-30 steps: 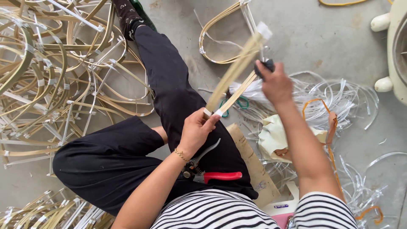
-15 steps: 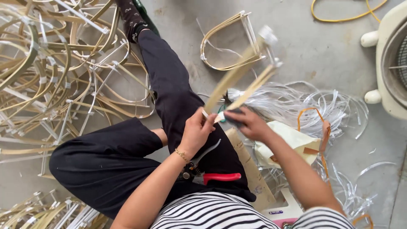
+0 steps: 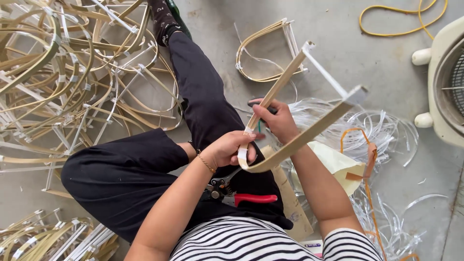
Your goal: Assembling or wrapping bamboo/wood furniture components with white material.
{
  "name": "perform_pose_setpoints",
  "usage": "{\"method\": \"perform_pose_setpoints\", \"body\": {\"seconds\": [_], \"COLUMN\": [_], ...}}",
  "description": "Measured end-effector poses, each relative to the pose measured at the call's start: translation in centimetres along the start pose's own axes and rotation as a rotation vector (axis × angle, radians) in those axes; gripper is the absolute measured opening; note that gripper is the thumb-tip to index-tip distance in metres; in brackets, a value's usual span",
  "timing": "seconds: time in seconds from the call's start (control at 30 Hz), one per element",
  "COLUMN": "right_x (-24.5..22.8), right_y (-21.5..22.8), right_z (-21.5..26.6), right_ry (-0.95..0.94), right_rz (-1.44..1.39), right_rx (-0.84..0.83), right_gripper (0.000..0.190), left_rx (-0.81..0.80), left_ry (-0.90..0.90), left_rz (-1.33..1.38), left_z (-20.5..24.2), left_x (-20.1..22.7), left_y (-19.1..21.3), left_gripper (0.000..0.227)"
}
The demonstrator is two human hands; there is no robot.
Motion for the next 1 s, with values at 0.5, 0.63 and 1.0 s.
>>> {"method": "perform_pose_setpoints", "body": {"seconds": [0.5,0.63,1.0], "right_x": [-3.4,-3.2,-0.3], "right_y": [6.2,3.8,2.8], "right_z": [-0.6,0.9,1.8], "right_ry": [0.691,0.808,0.994], "right_rz": [1.206,1.072,1.075], "right_rx": [0.278,0.318,-0.136], "right_gripper": [0.046,0.053,0.049], "left_rx": [0.074,0.109,0.053], "left_ry": [-0.091,-0.082,-0.090], "left_rz": [0.180,0.125,0.242], "left_z": [-0.8,-0.2,-1.5], "left_x": [-1.5,-0.4,-3.3], "left_y": [2.0,0.9,4.0], "left_gripper": [0.060,0.058,0.040]}}
Point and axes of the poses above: each hand's wrist, its own z-axis away from the middle knuckle, its own y-axis out of the back of the hand, x = y × z, the point moved 1 cm from there along -z, towards the middle knuckle, and after that the axes turned 5 degrees about -z, right-handed, at the moved point
